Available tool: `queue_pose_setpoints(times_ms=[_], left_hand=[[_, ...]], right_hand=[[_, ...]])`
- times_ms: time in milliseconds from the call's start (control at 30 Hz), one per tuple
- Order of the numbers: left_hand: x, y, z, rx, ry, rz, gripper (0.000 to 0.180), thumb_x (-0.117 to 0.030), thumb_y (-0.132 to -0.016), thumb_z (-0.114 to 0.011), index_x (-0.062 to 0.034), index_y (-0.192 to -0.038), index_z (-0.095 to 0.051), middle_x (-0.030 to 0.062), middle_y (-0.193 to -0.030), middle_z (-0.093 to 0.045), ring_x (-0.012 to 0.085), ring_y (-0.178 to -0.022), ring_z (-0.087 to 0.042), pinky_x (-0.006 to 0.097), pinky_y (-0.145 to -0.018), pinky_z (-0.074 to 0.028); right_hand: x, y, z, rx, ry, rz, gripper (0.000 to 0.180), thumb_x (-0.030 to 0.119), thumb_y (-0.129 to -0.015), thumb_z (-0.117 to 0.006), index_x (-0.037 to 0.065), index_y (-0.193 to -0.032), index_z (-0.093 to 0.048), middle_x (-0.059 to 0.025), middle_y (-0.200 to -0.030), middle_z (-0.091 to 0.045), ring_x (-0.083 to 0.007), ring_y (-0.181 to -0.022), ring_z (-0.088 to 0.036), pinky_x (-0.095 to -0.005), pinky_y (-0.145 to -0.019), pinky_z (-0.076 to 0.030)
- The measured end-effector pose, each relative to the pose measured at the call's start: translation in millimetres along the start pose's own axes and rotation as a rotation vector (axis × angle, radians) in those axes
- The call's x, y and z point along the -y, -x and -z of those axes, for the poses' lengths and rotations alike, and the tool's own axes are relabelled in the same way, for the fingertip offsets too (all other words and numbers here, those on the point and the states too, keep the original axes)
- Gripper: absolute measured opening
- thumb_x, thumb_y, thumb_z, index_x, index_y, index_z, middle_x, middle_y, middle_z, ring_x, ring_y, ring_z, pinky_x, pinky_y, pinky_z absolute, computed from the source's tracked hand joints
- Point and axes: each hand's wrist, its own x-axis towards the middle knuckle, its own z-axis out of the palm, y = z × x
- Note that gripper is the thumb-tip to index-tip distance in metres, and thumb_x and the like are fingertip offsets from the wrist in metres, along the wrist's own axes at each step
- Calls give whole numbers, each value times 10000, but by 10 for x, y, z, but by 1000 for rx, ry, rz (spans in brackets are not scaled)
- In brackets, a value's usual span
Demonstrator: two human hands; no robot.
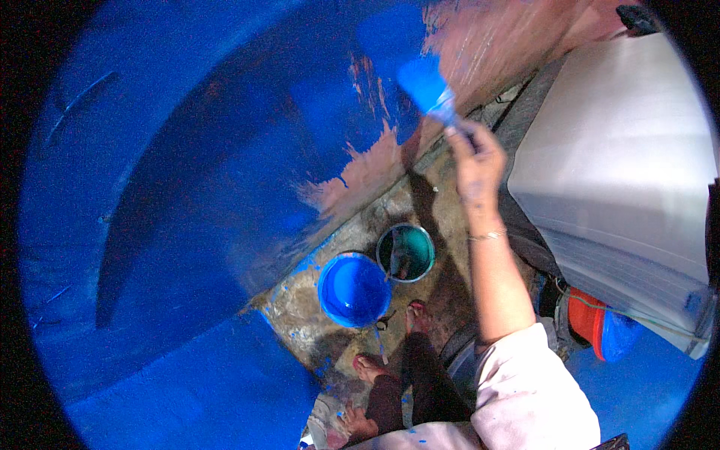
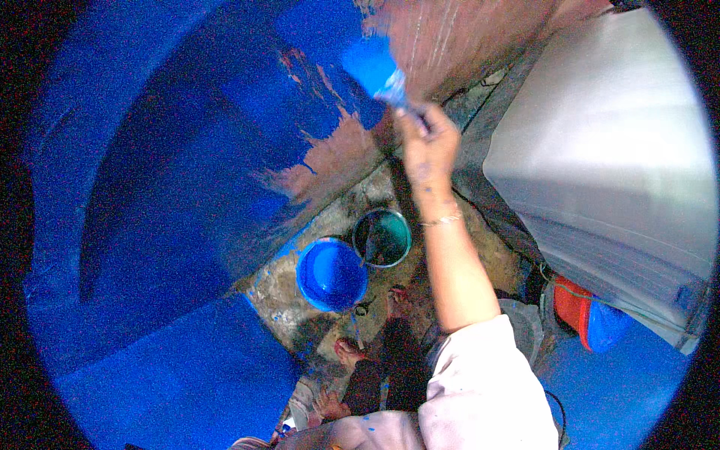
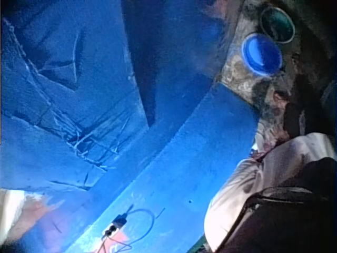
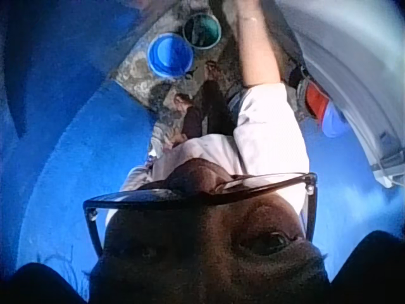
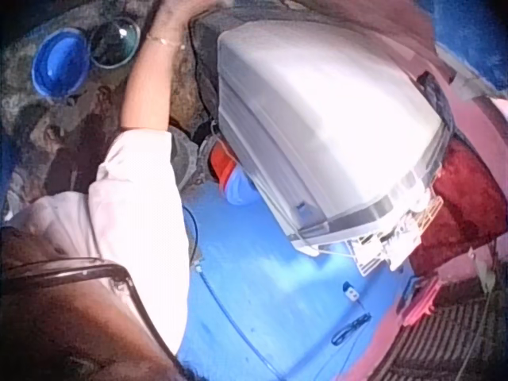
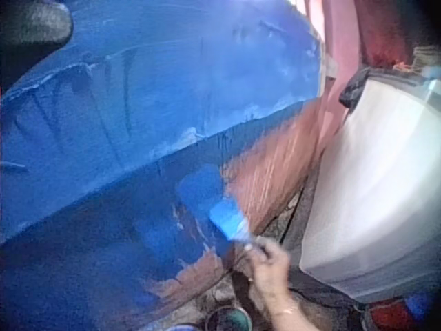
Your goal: The person paints a blue wall and its edges near the floor using a paintbrush and blue paint from a bucket.
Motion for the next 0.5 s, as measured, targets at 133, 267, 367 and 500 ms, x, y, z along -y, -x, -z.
queue_pose_setpoints(times_ms=[133,267,367,500], left_hand=[[-51,-66,144,83,-37,-9,405,-208,-538,-612,-52,-911,-598,171,-1337,-404,348,-1187,-468,666,-1014,-220],[-102,-90,247,163,-56,22,420,-216,-567,-626,-64,-958,-612,154,-1336,-391,335,-1212,-443,633,-1040,-209],[-94,-65,200,135,-61,59,416,-214,-568,-624,-86,-964,-617,144,-1324,-404,333,-1209,-445,606,-1058,-198],[-140,-41,261,123,-34,111,399,-208,-573,-620,-103,-959,-618,137,-1324,-410,331,-1195,-454,597,-1064,-193]], right_hand=[[-881,433,-246,52,243,-190,213,184,-792,-686,37,-944,-669,-143,-838,-673,-235,-793,-633,-354,-721,-483],[-805,424,-60,44,615,-340,216,208,-800,-663,52,-948,-665,-185,-817,-652,-315,-769,-631,-357,-738,-480],[-239,175,5,47,554,-171,200,205,-808,-652,62,-947,-670,-178,-848,-667,-351,-800,-636,-395,-732,-484],[779,16,128,35,474,3,185,191,-824,-639,54,-944,-674,-185,-833,-663,-343,-792,-643,-397,-723,-490]])
